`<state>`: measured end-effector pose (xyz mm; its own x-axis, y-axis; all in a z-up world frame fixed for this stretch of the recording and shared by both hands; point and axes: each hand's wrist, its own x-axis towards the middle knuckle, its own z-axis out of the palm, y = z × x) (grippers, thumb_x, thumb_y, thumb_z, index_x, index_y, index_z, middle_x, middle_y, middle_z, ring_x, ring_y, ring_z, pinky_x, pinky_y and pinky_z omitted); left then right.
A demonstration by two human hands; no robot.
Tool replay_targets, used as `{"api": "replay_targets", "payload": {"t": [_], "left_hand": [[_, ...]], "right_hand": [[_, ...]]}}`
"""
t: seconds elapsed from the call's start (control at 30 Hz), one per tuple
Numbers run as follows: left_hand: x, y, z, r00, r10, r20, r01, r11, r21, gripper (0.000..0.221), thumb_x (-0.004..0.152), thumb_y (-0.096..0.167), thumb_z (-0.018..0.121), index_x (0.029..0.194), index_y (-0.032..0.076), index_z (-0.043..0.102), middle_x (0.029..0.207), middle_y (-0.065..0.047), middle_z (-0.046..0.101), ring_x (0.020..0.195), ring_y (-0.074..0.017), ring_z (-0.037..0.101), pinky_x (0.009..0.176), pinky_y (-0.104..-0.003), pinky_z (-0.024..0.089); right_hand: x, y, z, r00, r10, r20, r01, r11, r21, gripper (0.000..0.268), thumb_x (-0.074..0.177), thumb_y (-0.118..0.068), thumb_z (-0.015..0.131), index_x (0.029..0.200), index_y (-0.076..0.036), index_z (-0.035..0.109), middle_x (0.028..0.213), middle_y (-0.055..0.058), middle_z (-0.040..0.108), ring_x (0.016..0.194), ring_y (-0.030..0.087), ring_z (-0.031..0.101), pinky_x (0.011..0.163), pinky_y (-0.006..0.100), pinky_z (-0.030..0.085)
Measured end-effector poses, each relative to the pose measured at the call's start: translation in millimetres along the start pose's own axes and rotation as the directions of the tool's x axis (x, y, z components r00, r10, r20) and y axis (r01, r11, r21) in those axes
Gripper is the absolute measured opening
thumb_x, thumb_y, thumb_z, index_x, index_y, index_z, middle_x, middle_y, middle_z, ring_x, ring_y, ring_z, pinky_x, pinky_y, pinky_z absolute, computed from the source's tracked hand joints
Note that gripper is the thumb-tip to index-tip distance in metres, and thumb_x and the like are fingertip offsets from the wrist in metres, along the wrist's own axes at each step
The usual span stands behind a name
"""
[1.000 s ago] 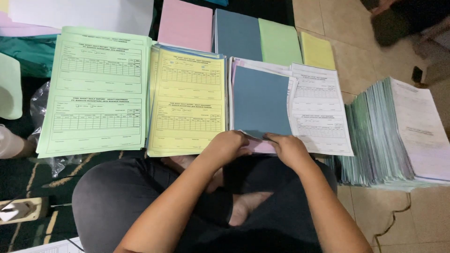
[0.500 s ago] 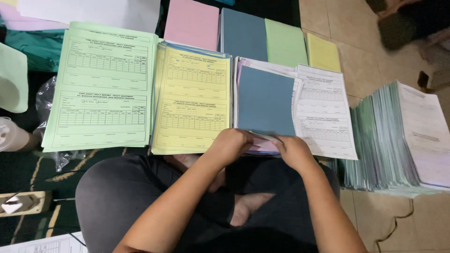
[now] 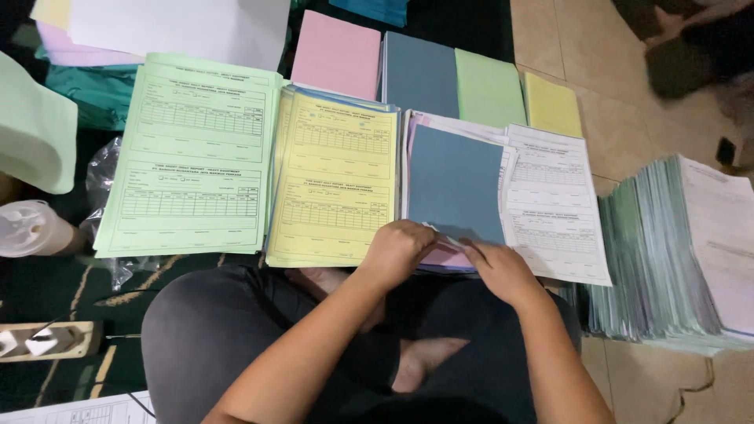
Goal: The person sorts various colored printed documents by flipping through stacks of papers by hand, then picking up and placing individual papers onto new stacks on the floor.
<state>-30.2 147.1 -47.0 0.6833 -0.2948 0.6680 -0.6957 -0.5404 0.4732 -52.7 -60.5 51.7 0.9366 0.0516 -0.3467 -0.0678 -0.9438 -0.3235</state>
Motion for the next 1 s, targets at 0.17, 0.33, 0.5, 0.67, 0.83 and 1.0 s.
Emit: {"api": "replay_targets", "payload": {"t": [0.17, 0.33, 0.5, 0.67, 0.83, 1.0], "left_hand": [[3, -1, -1, 0.994, 0.080, -0.074, -0.074, 0.995, 0.074, 0.007, 0.086, 0.020, 0.076, 0.088, 0.020, 0.070, 0.071, 0.000, 0.070, 0.077, -0.0196, 0.072, 0.071, -0.034, 0.056], [7, 5, -7, 0.990, 0.085, -0.115, -0.077, 0.994, 0.072, 0.009, 0.089, 0.022, 0.074, 0.086, 0.019, 0.067, 0.070, 0.001, 0.068, 0.077, -0.0197, 0.071, 0.071, -0.034, 0.055], [12, 17, -55, 0.996, 0.049, -0.077, -0.050, 0.999, -0.012, 0.008, 0.092, 0.018, 0.070, 0.086, 0.013, 0.067, 0.082, -0.005, 0.072, 0.078, -0.0281, 0.071, 0.068, -0.039, 0.056], [-12, -33, -136, 0.982, -0.174, 0.073, 0.166, 0.981, 0.105, 0.013, 0.089, 0.022, 0.073, 0.099, 0.013, 0.073, 0.087, -0.009, 0.074, 0.085, -0.0333, 0.072, 0.073, -0.045, 0.057], [-71, -82, -164, 0.895, -0.351, 0.275, 0.225, 0.888, 0.401, 0.045, 0.074, 0.045, 0.087, 0.111, 0.021, 0.077, 0.112, -0.003, 0.074, 0.113, -0.0295, 0.067, 0.090, -0.039, 0.055], [-75, -83, -157, 0.786, -0.474, 0.398, 0.260, 0.836, 0.483, 0.060, 0.064, 0.050, 0.091, 0.117, 0.030, 0.073, 0.122, 0.002, 0.065, 0.122, -0.0265, 0.057, 0.092, -0.039, 0.049]], "right_hand": [[-10, -23, -8, 0.999, -0.021, 0.038, 0.027, 0.985, -0.170, 0.050, 0.100, -0.039, 0.056, 0.133, -0.004, 0.067, 0.115, 0.027, 0.075, 0.111, 0.045, 0.070, 0.098, 0.055, 0.054], [6, 13, 5, 1.000, 0.006, 0.013, -0.003, 0.978, -0.209, 0.042, 0.100, -0.033, 0.057, 0.130, -0.007, 0.071, 0.112, 0.023, 0.077, 0.109, 0.041, 0.071, 0.096, 0.052, 0.055], [7, 11, 0, 0.998, 0.057, 0.028, -0.052, 0.983, -0.174, 0.043, 0.101, -0.028, 0.056, 0.134, -0.003, 0.070, 0.120, 0.025, 0.075, 0.116, 0.042, 0.069, 0.101, 0.052, 0.053], [8, 7, -4, 0.998, 0.028, 0.050, -0.019, 0.985, -0.170, 0.043, 0.101, -0.025, 0.057, 0.135, -0.001, 0.068, 0.123, 0.029, 0.073, 0.120, 0.045, 0.067, 0.101, 0.053, 0.053], [11, 12, 1, 0.998, 0.061, 0.027, -0.058, 0.995, -0.082, 0.042, 0.101, -0.022, 0.057, 0.132, 0.003, 0.069, 0.121, 0.034, 0.072, 0.118, 0.051, 0.065, 0.101, 0.057, 0.051], [24, 34, 11, 0.998, 0.064, -0.011, -0.065, 0.989, -0.130, 0.045, 0.099, -0.026, 0.059, 0.128, 0.006, 0.071, 0.117, 0.036, 0.072, 0.114, 0.054, 0.065, 0.098, 0.059, 0.052]]}}
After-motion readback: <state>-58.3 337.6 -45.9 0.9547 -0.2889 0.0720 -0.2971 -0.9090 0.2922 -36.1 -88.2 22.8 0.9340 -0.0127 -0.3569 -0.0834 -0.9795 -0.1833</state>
